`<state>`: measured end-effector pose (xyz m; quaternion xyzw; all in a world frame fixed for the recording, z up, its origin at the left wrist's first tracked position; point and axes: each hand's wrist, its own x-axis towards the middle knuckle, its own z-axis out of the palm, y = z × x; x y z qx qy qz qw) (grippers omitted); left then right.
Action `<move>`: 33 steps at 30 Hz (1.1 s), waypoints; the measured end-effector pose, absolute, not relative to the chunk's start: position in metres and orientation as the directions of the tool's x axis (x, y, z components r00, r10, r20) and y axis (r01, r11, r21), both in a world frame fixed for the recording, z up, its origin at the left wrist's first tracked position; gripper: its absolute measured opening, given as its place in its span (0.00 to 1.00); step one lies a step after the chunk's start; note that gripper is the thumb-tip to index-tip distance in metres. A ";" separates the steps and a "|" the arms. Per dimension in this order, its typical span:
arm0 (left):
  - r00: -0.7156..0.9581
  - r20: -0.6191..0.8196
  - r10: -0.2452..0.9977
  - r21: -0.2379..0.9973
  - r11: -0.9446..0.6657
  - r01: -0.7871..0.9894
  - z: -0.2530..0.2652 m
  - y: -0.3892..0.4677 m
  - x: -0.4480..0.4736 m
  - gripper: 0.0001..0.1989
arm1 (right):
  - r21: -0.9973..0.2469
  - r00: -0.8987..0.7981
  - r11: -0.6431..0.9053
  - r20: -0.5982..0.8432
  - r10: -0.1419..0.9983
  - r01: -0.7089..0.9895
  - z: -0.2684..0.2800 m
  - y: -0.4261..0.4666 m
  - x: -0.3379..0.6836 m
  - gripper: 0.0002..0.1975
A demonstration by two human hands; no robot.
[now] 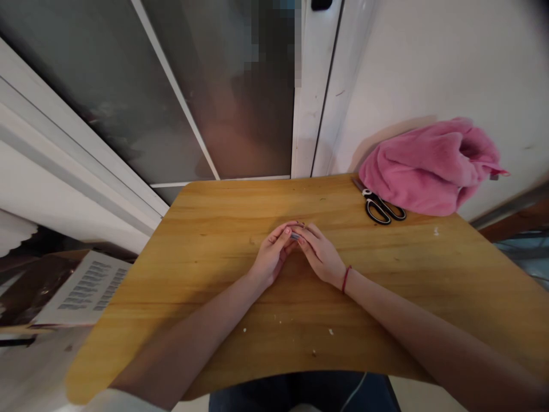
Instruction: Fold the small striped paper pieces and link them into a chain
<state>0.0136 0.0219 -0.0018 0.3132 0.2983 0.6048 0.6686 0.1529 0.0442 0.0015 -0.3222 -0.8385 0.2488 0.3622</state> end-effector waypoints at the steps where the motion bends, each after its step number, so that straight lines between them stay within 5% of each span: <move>1: 0.091 -0.020 0.996 0.776 0.073 -0.626 -0.002 0.022 0.013 0.12 | -0.651 -0.531 0.671 0.449 0.718 0.355 0.001 0.044 0.153 0.17; 14: 0.047 -0.109 0.993 0.714 0.111 -0.691 -0.002 0.026 0.007 0.11 | -0.657 -0.552 0.692 0.473 0.687 0.298 0.000 0.046 0.155 0.19; 26: 0.008 -0.124 0.992 0.702 0.094 -0.706 -0.004 0.031 -0.001 0.11 | -0.644 -0.348 0.655 0.555 0.755 0.395 0.002 0.046 0.161 0.21; 33: 0.083 -0.118 0.990 0.710 0.143 -0.689 -0.006 0.029 0.009 0.12 | -0.466 -0.545 0.652 0.359 0.758 0.599 -0.001 0.049 0.153 0.23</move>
